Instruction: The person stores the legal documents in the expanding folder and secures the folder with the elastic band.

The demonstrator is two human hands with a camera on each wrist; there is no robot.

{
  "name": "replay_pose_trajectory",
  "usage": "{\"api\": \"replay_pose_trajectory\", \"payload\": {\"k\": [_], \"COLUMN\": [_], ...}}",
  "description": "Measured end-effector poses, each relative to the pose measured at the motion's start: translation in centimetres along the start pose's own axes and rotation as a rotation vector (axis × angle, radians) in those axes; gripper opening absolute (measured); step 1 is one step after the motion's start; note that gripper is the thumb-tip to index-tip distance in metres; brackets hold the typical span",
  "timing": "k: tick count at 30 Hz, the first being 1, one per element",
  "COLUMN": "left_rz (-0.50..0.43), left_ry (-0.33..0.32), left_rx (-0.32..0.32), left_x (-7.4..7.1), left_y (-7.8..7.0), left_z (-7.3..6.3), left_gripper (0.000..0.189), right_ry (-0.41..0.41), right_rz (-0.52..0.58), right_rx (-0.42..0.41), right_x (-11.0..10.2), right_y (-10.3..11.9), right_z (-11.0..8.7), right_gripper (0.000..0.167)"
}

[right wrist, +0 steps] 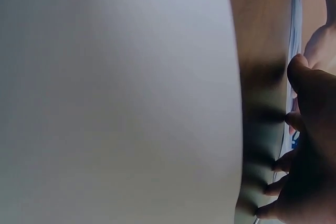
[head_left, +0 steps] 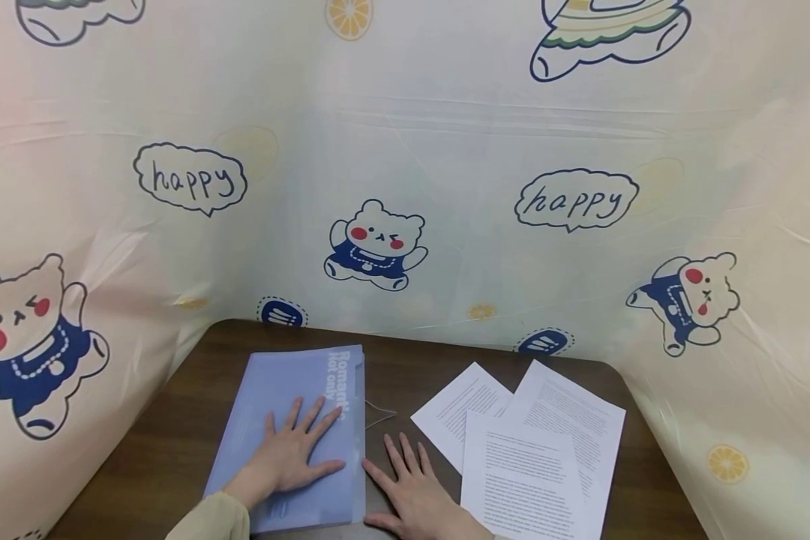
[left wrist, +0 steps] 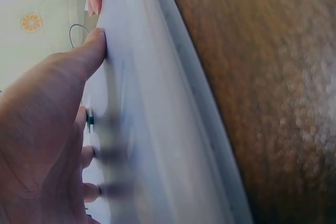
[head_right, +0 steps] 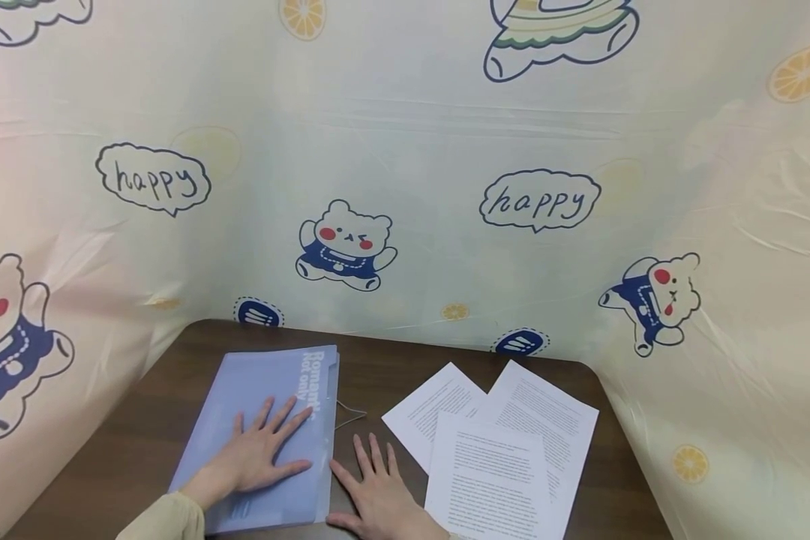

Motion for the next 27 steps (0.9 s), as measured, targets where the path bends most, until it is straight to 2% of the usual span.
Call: {"api": "replay_pose_trajectory", "payload": {"k": [4,11,19,27], "left_rz": [0.002,0.012,-0.009,0.015], "left_ry": [-0.003,-0.005,0.013,0.008], "left_rx": [0.002,0.01,0.01,0.017], "left_x": [0.2,0.0,0.2,-0.2], "left_y": [0.0,-0.5,-1.1,-1.3], "left_z": [0.0,-0.1,-0.2,-0.2], "left_gripper": [0.097,0.098,0.099,0.098], "right_ry": [0.012,-0.027,0.019,0.004], "right_rz": [-0.014,-0.091,-0.062,-0.049], "right_rx": [0.005,0.003,0.027,-0.003], "right_x": [-0.1,0.4,0.5,0.3], "right_y": [0.1,0.3,0.5,0.6], "right_z": [0.1,0.6,0.8,0.8], "right_gripper": [0.078,0.082,0.083,0.084]}}
Point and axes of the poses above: each hand's wrist, its own z-axis towards the middle knuckle, its own x-axis out of the palm, y = z × x, the point moved 2 cm from there along z, towards the middle knuckle, and after that the axes turned 3 degrees about x, right-handed, at the moved point
